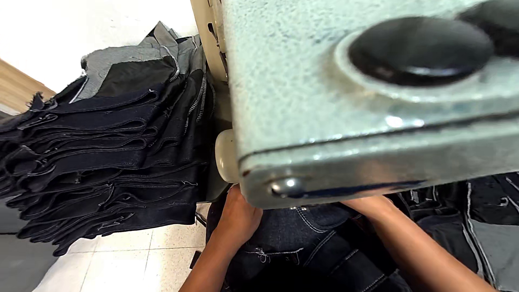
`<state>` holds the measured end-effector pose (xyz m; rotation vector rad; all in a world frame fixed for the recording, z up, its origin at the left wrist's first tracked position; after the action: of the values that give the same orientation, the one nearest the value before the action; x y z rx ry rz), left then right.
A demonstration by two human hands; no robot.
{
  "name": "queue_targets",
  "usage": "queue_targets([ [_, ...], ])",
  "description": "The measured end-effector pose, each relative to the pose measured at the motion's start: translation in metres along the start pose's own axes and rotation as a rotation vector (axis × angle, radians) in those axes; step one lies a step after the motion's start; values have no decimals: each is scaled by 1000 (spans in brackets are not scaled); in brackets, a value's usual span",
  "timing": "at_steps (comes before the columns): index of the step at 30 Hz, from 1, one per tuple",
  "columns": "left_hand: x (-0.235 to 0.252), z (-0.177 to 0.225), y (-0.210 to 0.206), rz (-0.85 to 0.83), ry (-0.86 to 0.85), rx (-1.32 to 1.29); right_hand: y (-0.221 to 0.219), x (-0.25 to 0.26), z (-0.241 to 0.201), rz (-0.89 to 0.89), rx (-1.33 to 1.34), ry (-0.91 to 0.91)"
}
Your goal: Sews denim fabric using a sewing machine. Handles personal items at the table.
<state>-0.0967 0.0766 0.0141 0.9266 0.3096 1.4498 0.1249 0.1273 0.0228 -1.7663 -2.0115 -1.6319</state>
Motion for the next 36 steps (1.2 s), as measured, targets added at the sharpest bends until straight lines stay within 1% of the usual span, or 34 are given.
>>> queue_targets([
  [4,0,-5,4,-8,-43,-20,2,-2,3,-27,-55,29],
  [6,1,-6,5,-15,-45,-41,6,-4,5,-54,-94,13],
  [9,2,-4,5,-16,-38,-54,17,-9,9,-95,-155,-75],
  [12,3,-8,5,-11,-25,-111,35,-24,26,-113,-203,-177],
  [14,3,-6,5,-14,7,-128,47,-43,44,-104,-247,-227],
  [17,3,-4,3,2,9,-134,62,-84,64,-113,-278,-364],
  [21,3,-4,1,6,-29,-86,63,-144,62,-81,-261,-565],
  [24,2,-1,1,-24,12,-91,50,-174,46,4,-161,-696],
  [26,1,0,0,-24,23,-79,38,-182,41,133,-12,-802],
  [29,1,3,-1,-34,54,-76,17,-172,42,441,458,-1064],
  [30,0,3,-2,-28,69,-86,15,-164,42,497,587,-1140],
  [32,-1,3,-6,-5,136,-152,15,-150,47,528,727,-1233],
  [33,-1,4,-9,17,175,-201,19,-143,53,510,756,-1244],
  [35,-1,4,-12,51,258,-316,42,-127,70,411,735,-1187],
  [36,-2,3,-8,43,294,-368,60,-119,80,325,704,-1126],
])
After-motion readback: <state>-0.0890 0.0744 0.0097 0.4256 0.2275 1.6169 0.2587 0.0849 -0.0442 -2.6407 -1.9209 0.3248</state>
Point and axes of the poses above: each hand's wrist, its own x-axis towards the middle knuckle, its own y-axis out of the back of the hand, z = x × y, the point moved 2 cm from there along x, towards the middle knuckle, and after that the axes turned 3 degrees about -y, right-handed, at the moved point
